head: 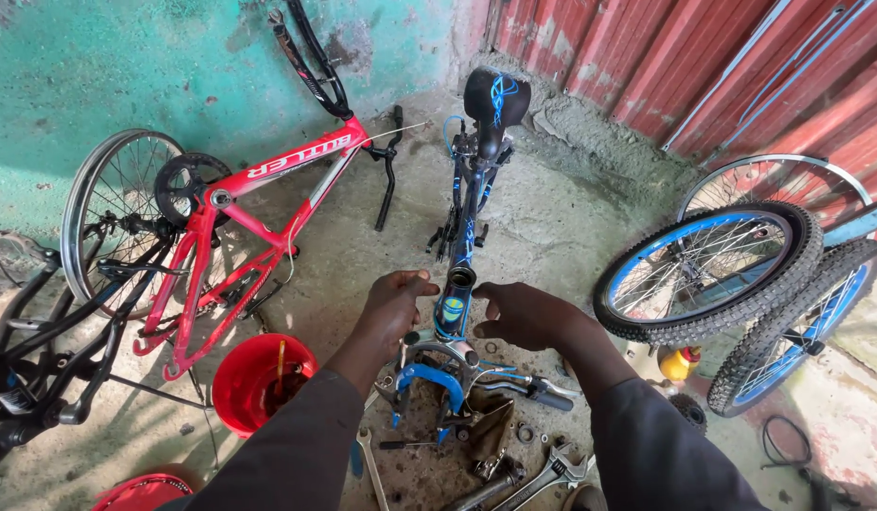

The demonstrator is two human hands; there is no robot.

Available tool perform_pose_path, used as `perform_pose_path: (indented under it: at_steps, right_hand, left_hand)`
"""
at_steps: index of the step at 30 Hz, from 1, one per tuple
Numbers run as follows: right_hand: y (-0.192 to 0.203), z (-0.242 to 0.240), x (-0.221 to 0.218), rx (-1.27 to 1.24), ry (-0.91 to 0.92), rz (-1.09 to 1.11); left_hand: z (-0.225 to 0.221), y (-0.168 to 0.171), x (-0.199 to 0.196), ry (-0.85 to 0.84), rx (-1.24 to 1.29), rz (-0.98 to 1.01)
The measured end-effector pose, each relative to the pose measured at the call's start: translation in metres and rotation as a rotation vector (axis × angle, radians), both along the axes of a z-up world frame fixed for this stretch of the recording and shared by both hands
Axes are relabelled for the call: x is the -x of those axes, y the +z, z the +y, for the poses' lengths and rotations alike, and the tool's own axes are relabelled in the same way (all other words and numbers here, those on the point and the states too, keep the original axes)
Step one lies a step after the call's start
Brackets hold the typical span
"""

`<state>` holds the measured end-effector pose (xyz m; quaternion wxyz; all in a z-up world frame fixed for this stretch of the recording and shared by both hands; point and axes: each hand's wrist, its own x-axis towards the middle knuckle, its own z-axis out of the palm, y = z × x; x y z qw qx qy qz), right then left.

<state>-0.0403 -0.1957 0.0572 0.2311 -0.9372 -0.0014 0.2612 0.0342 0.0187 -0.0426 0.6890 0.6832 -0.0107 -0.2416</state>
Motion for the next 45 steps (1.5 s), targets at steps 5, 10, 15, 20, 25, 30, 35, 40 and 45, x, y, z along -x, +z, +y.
perform_pose_path:
  at_steps: [5,10,15,20,25,30,35,40,45]
  right_hand:
    - [0.021,0.005,0.010,0.117,0.019,0.034]
    - [0.014,-0.001,0.008,0.163,0.020,0.026]
    - [0.028,0.011,0.008,0.207,-0.066,-0.152]
    - [0.023,0.031,0.013,0.004,-0.106,-0.481]
    - [0.018,0.065,0.022,-0.526,-0.003,-0.813]
    - [0.017,0.076,0.025,-0.522,-0.149,-0.852]
    - [0.025,0.054,0.017,-0.532,-0.393,-0.793]
    - [-0.003,0.024,-0.005,-0.533,-0.559,-0.754]
    - [-0.016,0.024,-0.012,-0.737,-0.761,-0.636]
  left_hand:
    - [-0.003,0.024,0.015,0.029,0.057,0.062]
    - [-0.003,0.050,0.025,0.227,0.408,0.123]
    - [-0.003,0.048,0.022,0.188,0.797,0.098]
    - [-0.007,0.058,0.023,0.171,0.890,0.110]
    - [-0.014,0.084,0.041,0.217,0.897,0.151]
    - [-0.018,0.105,0.057,0.112,0.833,0.068]
    - [-0.012,0.096,0.060,0.028,0.156,-0.377]
    - [-0.015,0.036,0.037,0.068,-0.396,-0.691]
    - [-0.019,0.033,0.039,-0.068,-0.326,-0.615]
